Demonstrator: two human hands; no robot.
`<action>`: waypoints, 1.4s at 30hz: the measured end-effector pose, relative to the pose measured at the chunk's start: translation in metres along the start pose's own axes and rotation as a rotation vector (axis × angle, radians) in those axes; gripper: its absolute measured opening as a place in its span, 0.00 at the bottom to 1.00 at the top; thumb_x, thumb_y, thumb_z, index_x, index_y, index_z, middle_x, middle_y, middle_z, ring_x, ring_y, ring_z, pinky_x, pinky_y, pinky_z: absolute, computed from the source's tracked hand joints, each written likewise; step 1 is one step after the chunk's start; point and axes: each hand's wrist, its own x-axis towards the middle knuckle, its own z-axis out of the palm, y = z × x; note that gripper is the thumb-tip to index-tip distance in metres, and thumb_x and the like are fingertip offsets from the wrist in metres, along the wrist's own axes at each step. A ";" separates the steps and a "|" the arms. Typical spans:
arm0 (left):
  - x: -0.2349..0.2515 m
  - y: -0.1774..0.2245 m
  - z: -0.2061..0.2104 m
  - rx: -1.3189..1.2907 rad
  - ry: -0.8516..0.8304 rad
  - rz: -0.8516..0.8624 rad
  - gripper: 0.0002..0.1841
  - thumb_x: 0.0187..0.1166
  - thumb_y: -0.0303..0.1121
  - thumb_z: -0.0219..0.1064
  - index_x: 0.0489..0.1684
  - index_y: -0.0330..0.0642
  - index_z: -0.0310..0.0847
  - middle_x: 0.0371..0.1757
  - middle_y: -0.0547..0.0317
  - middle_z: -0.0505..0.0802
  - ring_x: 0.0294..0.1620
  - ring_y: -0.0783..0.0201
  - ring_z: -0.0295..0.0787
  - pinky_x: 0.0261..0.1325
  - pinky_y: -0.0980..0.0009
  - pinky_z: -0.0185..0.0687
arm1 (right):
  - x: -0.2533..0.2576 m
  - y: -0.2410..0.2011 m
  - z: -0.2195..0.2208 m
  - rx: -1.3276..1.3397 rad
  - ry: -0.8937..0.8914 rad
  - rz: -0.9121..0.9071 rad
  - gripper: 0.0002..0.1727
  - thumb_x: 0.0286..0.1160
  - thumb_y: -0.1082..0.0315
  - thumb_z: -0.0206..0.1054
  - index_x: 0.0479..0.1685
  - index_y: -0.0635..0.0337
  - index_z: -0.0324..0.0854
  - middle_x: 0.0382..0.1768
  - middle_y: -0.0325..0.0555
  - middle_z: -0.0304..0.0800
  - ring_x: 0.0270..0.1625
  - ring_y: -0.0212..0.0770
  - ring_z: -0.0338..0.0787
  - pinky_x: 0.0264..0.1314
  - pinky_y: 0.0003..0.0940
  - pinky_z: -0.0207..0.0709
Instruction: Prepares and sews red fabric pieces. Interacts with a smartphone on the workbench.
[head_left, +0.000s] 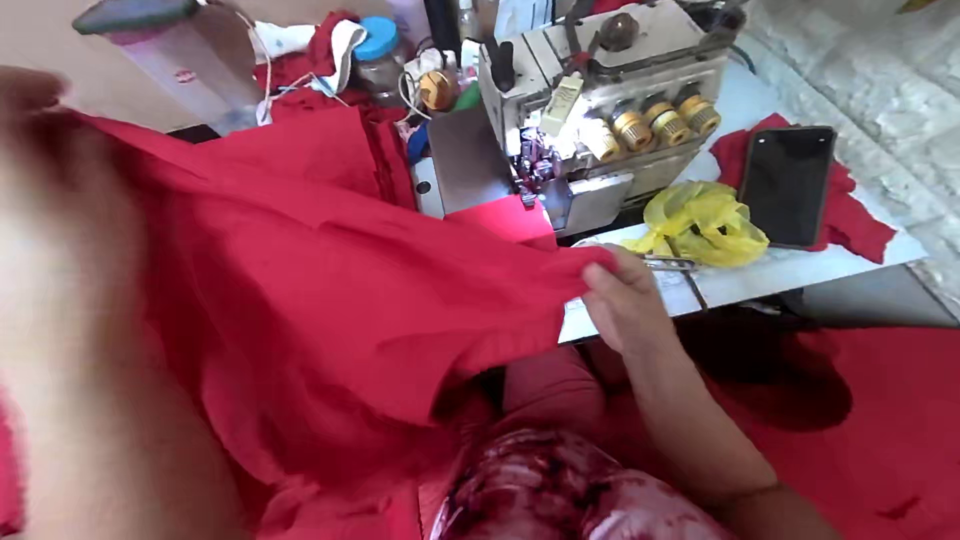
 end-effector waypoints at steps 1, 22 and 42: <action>-0.001 0.026 0.017 -0.074 -0.054 0.139 0.27 0.91 0.39 0.54 0.80 0.27 0.64 0.72 0.19 0.78 0.72 0.25 0.76 0.72 0.30 0.67 | 0.001 0.005 0.005 -0.005 0.024 0.005 0.07 0.79 0.61 0.70 0.48 0.38 0.92 0.45 0.25 0.95 0.49 0.23 0.91 0.57 0.28 0.87; -0.055 0.158 0.116 -0.662 -0.448 0.523 0.16 0.83 0.43 0.67 0.36 0.38 0.90 0.37 0.60 0.92 0.40 0.76 0.85 0.49 0.77 0.77 | -0.106 0.048 0.012 -0.204 -0.270 0.318 0.11 0.86 0.76 0.57 0.49 0.78 0.82 0.43 0.50 0.93 0.44 0.32 0.95 0.50 0.30 0.92; -0.015 0.192 0.168 -0.700 -0.293 0.308 0.12 0.83 0.37 0.67 0.40 0.36 0.90 0.39 0.59 0.92 0.42 0.82 0.83 0.51 0.84 0.73 | -0.068 0.026 -0.021 -0.312 0.114 0.459 0.05 0.79 0.72 0.66 0.43 0.65 0.84 0.31 0.35 0.94 0.25 0.24 0.90 0.29 0.19 0.86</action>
